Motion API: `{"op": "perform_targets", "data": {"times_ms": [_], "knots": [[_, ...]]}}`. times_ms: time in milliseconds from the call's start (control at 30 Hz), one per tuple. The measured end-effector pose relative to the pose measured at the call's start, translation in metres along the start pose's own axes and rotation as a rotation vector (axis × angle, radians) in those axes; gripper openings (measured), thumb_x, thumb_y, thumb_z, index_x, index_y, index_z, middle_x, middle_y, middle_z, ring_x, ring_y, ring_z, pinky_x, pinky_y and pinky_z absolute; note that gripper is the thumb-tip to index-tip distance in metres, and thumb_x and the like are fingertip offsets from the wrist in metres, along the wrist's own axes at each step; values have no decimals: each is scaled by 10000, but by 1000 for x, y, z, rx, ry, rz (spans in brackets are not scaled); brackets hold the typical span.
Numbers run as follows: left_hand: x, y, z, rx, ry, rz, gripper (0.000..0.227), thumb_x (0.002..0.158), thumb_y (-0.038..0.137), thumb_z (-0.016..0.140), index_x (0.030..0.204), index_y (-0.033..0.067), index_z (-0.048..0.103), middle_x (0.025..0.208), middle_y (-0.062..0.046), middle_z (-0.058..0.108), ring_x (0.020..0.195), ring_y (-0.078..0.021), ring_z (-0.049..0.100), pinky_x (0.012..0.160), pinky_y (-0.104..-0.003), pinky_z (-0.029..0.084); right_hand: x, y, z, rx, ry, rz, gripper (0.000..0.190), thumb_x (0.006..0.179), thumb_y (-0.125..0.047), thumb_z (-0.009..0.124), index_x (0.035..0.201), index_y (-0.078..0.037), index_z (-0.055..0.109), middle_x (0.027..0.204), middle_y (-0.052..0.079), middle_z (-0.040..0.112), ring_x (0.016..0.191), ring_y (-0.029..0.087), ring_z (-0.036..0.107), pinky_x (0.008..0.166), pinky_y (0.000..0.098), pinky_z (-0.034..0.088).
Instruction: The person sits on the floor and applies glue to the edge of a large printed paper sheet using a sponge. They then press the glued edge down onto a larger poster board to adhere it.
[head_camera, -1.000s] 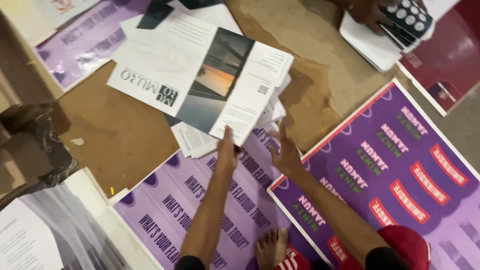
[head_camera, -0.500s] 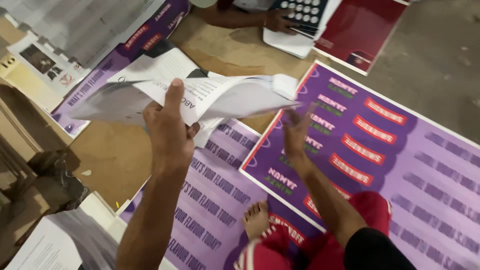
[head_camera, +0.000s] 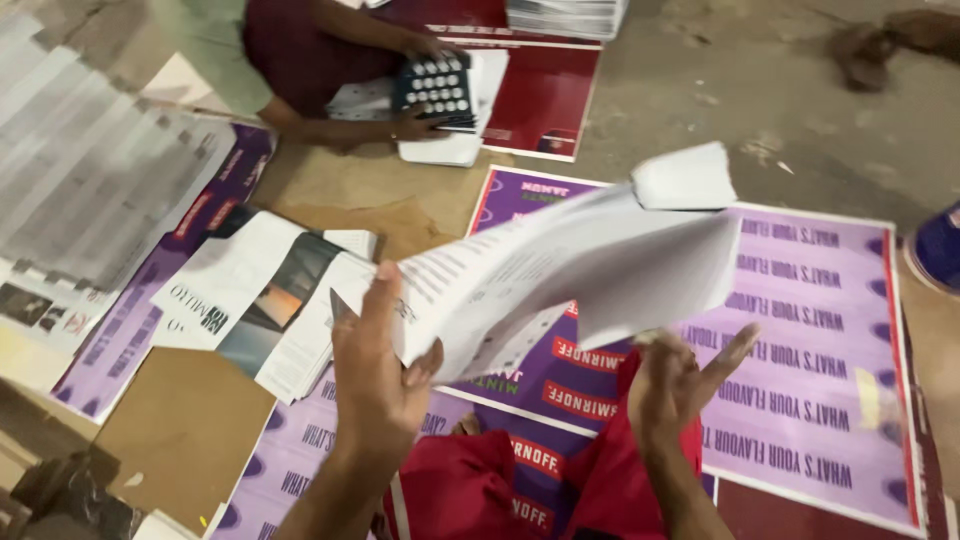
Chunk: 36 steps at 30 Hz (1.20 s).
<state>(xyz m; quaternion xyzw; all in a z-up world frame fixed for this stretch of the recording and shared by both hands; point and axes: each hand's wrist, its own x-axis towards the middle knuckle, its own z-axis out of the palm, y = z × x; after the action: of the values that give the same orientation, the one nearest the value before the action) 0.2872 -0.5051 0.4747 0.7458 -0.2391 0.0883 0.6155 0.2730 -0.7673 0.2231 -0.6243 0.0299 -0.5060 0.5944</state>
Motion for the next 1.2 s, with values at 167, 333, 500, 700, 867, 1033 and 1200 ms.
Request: {"op": "perform_targets", "data": {"times_ms": [167,333,500,700,867,1033,1200], "knots": [[-15,15,24,-660,23,-504,325,1076,237,536,1036,-75,616,667,-26,579,429,-43,426,360,-215,309,55,95,-5,842,-371,246,1280,810,-323,922,1685,-261,-10,1784,108,180,1634,221,259,1340,444,283],[-2,-10,-5,-695,25,-490,345,1038,281,559,1098,-39,675,760,-60,660,520,-119,538,403,-243,372,49,115,19,932,-138,301,1071,851,-94,923,1650,-63,210,1453,132,518,1345,311,575,1179,513,515],[8,-85,-79,-1018,178,-152,410,1058,364,582,1040,-33,681,808,-85,654,675,-188,637,634,-347,547,97,5,59,253,-307,51,1054,766,-157,920,1568,-66,242,1122,117,667,980,292,694,871,440,591],[-53,-156,-14,637,578,518,283,996,329,734,1149,112,636,1137,-69,642,1105,-257,595,1025,-483,426,83,-47,126,-679,-934,-341,1071,711,-240,888,1544,-53,241,797,117,744,659,294,730,605,408,568],[-18,-230,40,1209,-118,237,930,748,461,779,1517,78,426,1482,-164,500,1421,-334,396,1153,-625,181,14,26,142,-888,-1058,-333,1052,837,-262,781,1603,-40,94,872,159,733,685,309,717,613,440,565],[-19,-274,42,1074,-238,-16,596,906,438,745,1369,100,582,1311,-110,613,1274,-302,525,1091,-537,347,62,52,58,-824,-1065,30,1239,744,-252,767,1638,-96,-76,955,104,761,694,303,717,577,445,587],[-29,-274,-7,632,38,26,471,685,332,884,999,36,695,982,-141,689,947,-320,665,848,-452,512,82,50,-5,-1092,-995,-129,1224,756,-446,865,1636,-176,58,736,100,736,649,310,699,654,438,561]]}}
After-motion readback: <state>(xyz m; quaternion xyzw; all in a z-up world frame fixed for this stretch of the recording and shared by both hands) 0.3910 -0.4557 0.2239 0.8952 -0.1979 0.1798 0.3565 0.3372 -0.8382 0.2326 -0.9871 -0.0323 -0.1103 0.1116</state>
